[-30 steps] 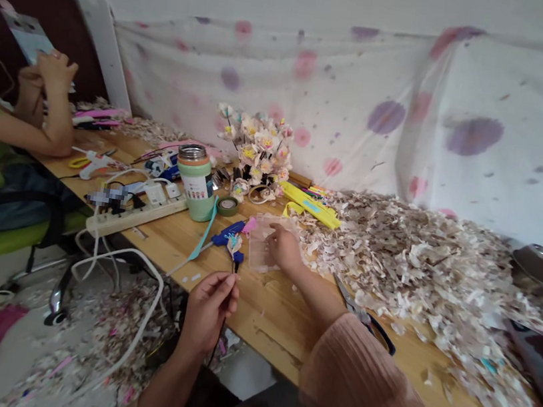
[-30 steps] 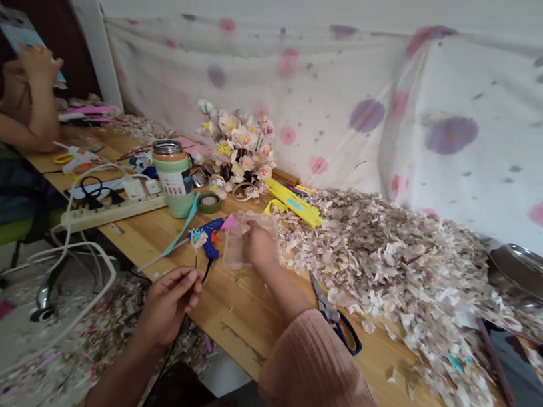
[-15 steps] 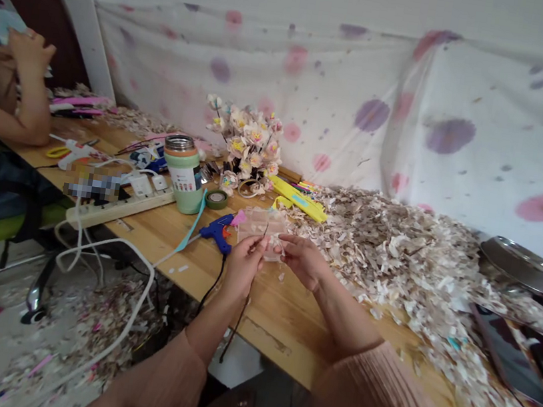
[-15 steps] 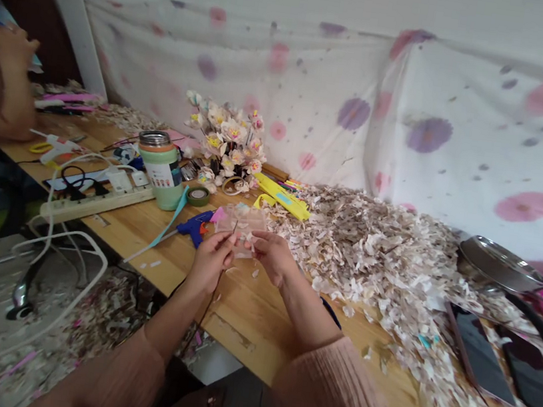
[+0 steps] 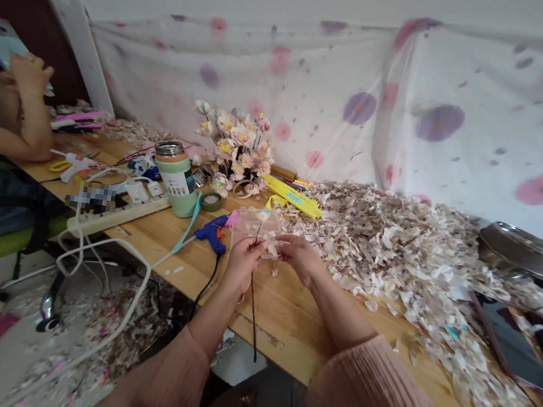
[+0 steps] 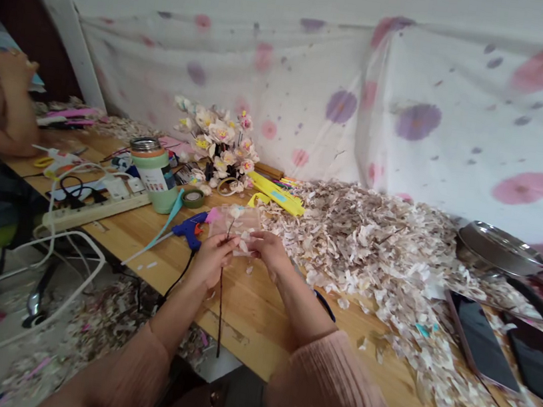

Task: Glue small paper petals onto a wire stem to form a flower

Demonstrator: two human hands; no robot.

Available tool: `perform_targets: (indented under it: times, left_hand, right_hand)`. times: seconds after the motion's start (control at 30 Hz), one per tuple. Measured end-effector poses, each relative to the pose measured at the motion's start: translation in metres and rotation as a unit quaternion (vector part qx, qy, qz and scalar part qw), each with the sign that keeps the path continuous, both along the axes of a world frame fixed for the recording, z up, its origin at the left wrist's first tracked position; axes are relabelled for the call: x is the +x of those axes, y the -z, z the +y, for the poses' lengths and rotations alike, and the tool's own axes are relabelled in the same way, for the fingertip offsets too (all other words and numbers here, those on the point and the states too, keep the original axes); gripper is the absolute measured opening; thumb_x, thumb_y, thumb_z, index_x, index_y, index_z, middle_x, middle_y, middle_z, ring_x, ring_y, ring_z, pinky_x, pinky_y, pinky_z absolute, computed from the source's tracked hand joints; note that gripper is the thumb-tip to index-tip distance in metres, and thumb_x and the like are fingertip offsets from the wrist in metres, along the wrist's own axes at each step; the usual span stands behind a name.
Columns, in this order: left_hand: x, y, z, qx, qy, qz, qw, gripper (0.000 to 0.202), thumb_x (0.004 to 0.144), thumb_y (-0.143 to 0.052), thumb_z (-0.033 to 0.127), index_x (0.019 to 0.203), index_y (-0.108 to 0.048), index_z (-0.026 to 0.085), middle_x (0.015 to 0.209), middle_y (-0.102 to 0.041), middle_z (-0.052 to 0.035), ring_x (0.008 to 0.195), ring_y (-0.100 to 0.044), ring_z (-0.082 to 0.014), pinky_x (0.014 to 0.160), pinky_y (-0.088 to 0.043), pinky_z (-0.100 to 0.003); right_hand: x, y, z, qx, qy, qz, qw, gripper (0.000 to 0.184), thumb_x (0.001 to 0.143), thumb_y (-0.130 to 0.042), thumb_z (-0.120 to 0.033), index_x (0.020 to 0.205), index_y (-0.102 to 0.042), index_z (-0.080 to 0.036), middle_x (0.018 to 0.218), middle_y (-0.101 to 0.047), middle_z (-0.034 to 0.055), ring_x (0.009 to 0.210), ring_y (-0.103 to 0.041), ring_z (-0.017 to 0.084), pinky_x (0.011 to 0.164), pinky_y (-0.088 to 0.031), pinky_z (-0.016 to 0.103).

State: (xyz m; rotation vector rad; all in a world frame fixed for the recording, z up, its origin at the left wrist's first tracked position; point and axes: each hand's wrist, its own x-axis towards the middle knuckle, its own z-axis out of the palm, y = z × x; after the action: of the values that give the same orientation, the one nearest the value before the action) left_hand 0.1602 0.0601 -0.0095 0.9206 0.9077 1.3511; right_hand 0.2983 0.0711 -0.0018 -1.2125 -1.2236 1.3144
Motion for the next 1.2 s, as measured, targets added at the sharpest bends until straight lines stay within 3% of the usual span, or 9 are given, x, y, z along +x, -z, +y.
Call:
perform_targets:
  times: [0.17,0.3,0.37,0.53,0.67,0.87,1.03,1.2]
  left_hand:
    - [-0.004,-0.004,-0.001,0.002,-0.007,-0.013,1.000,0.037,0.058,-0.077,0.037,0.074,-0.056,0.012,0.052,-0.039,0.0068,0.038,-0.025,-0.0017,0.038,-0.013,-0.016]
    - [-0.005,-0.003,-0.002,0.006,-0.011,-0.015,1.000,0.038,0.058,-0.077,0.039,0.074,-0.056,0.012,0.052,-0.040,0.0066,0.038,-0.026,-0.0020,0.038,-0.013,-0.017]
    - [-0.004,-0.003,-0.003,0.007,-0.014,-0.015,1.000,0.039,0.058,-0.077,0.040,0.076,-0.057,0.012,0.055,-0.042,0.0057,0.039,-0.026,-0.0019,0.038,-0.013,-0.017]
    - [-0.002,-0.008,-0.011,0.011,-0.013,-0.019,1.000,0.041,0.057,-0.078,0.040,0.077,-0.058,0.011,0.057,-0.043,0.0052,0.039,-0.027,-0.0016,0.038,-0.014,-0.017]
    - [-0.003,-0.013,-0.019,0.011,-0.002,-0.020,1.000,0.040,0.058,-0.079,0.040,0.077,-0.059,0.011,0.056,-0.042,0.0051,0.040,-0.026,-0.0017,0.038,-0.014,-0.017]
    - [-0.004,-0.017,-0.025,0.009,0.009,-0.031,0.999,0.042,0.062,-0.075,0.048,0.070,-0.059,0.010,0.070,-0.056,-0.0028,0.039,-0.027,-0.0003,0.037,-0.012,-0.018]
    - [-0.006,-0.021,-0.027,-0.008,0.057,-0.062,0.996,0.042,0.062,-0.074,0.049,0.068,-0.060,0.010,0.065,-0.057,-0.0036,0.035,-0.027,0.0003,0.037,-0.008,-0.019]
    - [-0.005,-0.021,-0.025,-0.024,0.069,-0.085,0.994,0.040,0.060,-0.077,0.044,0.069,-0.058,0.011,0.064,-0.057,-0.0029,0.035,-0.027,0.0001,0.037,-0.006,-0.019]
  right_hand:
    - [0.014,0.001,0.008,0.064,0.036,-0.093,0.993,0.022,0.071,-0.064,-0.033,0.083,-0.062,-0.014,0.068,-0.066,0.0029,0.063,-0.057,0.015,0.062,-0.042,0.026]
    - [0.006,-0.008,-0.001,0.163,-0.002,-0.165,0.973,0.029,0.072,-0.066,-0.040,0.086,-0.065,-0.015,0.083,-0.066,0.0044,0.078,-0.059,0.016,0.070,-0.042,0.026]
    - [-0.001,-0.013,-0.008,0.201,-0.017,-0.210,0.957,0.026,0.073,-0.065,-0.040,0.082,-0.065,-0.015,0.080,-0.066,0.0041,0.076,-0.059,0.015,0.069,-0.043,0.026]
    - [-0.006,-0.020,-0.015,0.186,-0.001,-0.263,0.947,0.013,0.078,-0.057,-0.024,0.073,-0.064,-0.014,0.065,-0.063,0.0003,0.059,-0.054,0.011,0.056,-0.039,0.021]
    - [-0.004,-0.025,-0.018,0.208,0.013,-0.304,0.930,0.013,0.079,-0.055,-0.020,0.070,-0.064,-0.015,0.066,-0.062,0.0019,0.063,-0.054,0.014,0.060,-0.038,0.024]
    - [-0.006,-0.032,-0.028,0.323,0.027,-0.374,0.869,0.019,0.088,-0.046,-0.023,0.085,-0.065,-0.018,0.082,-0.065,0.0063,0.079,-0.057,0.018,0.073,-0.041,0.028]
    - [0.000,-0.028,-0.029,0.422,0.009,-0.437,0.794,0.023,0.092,-0.043,-0.025,0.093,-0.065,-0.019,0.089,-0.065,0.0098,0.088,-0.056,0.022,0.083,-0.041,0.034]
    - [0.005,-0.023,-0.027,0.479,-0.001,-0.425,0.768,0.025,0.091,-0.040,-0.018,0.096,-0.065,-0.018,0.096,-0.066,0.0095,0.095,-0.055,0.020,0.088,-0.040,0.035]
